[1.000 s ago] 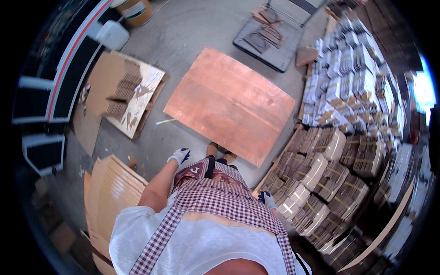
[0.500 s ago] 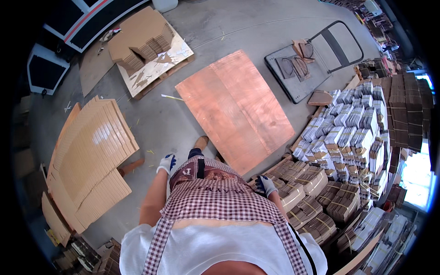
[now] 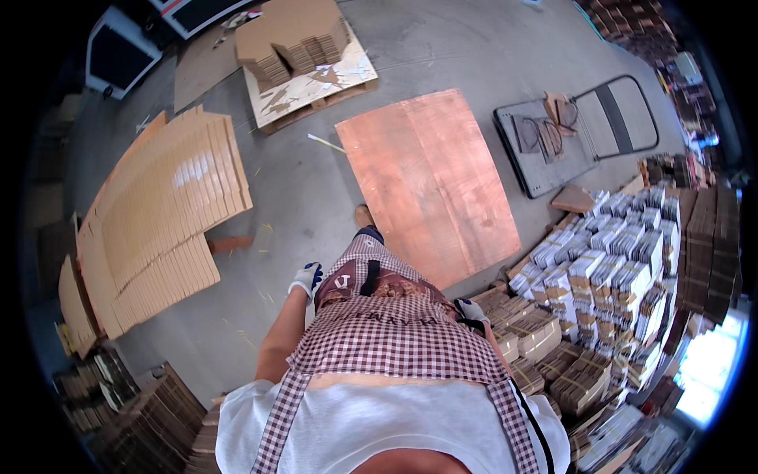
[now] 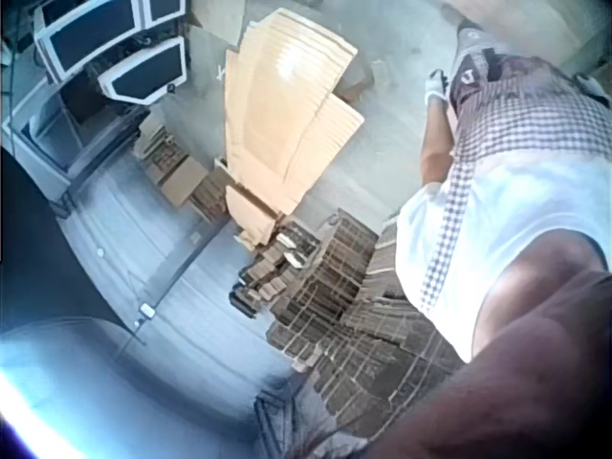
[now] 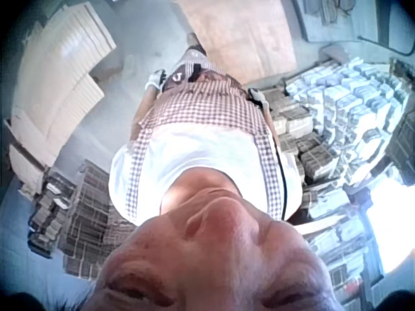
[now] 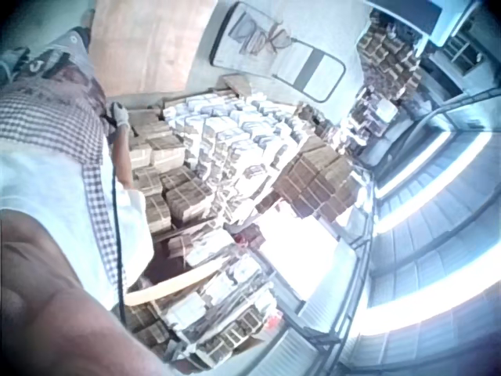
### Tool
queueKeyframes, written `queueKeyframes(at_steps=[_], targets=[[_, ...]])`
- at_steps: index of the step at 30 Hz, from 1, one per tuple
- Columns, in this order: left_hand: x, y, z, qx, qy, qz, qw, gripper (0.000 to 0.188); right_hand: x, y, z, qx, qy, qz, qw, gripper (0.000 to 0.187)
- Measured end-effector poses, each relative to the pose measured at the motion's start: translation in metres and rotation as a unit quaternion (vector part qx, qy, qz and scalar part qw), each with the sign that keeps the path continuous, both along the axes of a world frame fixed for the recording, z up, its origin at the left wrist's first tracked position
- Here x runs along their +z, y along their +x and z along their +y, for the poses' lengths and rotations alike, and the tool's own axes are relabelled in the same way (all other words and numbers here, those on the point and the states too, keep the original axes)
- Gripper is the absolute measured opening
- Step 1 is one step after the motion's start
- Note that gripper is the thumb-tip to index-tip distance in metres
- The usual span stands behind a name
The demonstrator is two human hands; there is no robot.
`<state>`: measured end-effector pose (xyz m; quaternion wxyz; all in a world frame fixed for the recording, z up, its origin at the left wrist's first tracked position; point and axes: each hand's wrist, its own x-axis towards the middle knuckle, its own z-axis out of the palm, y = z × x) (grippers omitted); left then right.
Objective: The person applies white adhesive to the edges of large cardboard sheets using a brush. They then press the glued edges together to bond the sheets and stack the assembled pieces on a table.
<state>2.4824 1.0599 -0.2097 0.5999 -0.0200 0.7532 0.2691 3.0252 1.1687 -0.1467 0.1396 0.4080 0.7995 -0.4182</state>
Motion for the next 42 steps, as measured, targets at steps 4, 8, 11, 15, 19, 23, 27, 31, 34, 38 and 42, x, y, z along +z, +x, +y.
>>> queueKeyframes(at_steps=[4, 8, 11, 15, 19, 23, 27, 31, 34, 38, 42], targets=[[-0.006, 0.01, -0.021, 0.049, 0.065, 0.002, 0.997, 0.028, 0.002, -0.038, 0.042, -0.385, -0.259, -0.018, 0.886, 0.032], [-0.003, -0.005, -0.05, -0.416, 0.153, 0.307, 0.842, 0.031, -0.002, -0.08, 0.1, -0.467, -0.281, -0.06, 0.836, 0.028], [0.004, -0.021, -0.074, -0.381, 0.095, 0.189, 0.9, 0.03, 0.0, -0.112, 0.127, -0.473, -0.251, 0.007, 0.845, 0.026], [-0.015, -0.044, -0.089, -0.004, -0.023, -0.036, 0.999, 0.029, 0.001, -0.152, 0.137, -0.506, -0.275, 0.041, 0.817, 0.027], [-0.014, -0.084, -0.057, 0.13, -0.07, -0.085, 0.985, 0.034, -0.005, -0.178, 0.126, -0.426, -0.317, -0.114, 0.84, 0.033], [-0.004, -0.112, -0.023, 0.143, -0.004, -0.05, 0.988, 0.037, -0.005, -0.207, 0.133, -0.358, -0.317, -0.152, 0.865, 0.033], [-0.009, -0.125, -0.003, 0.176, 0.035, -0.059, 0.982, 0.032, 0.016, -0.241, 0.149, -0.4, -0.268, -0.06, 0.875, 0.036], [-0.017, -0.127, -0.006, 0.182, 0.028, -0.094, 0.978, 0.036, 0.033, -0.264, 0.171, -0.388, -0.252, -0.065, 0.884, 0.032], [-0.023, -0.121, -0.023, 0.18, -0.005, -0.117, 0.977, 0.037, 0.05, -0.277, 0.183, -0.389, -0.248, -0.058, 0.885, 0.029], [-0.055, -0.101, -0.06, 0.152, -0.059, -0.142, 0.976, 0.041, 0.062, -0.263, 0.197, -0.415, -0.25, -0.044, 0.874, 0.027], [-0.052, -0.099, -0.061, 0.12, -0.088, -0.168, 0.975, 0.039, 0.052, -0.243, 0.209, -0.452, -0.256, -0.035, 0.854, 0.028]])
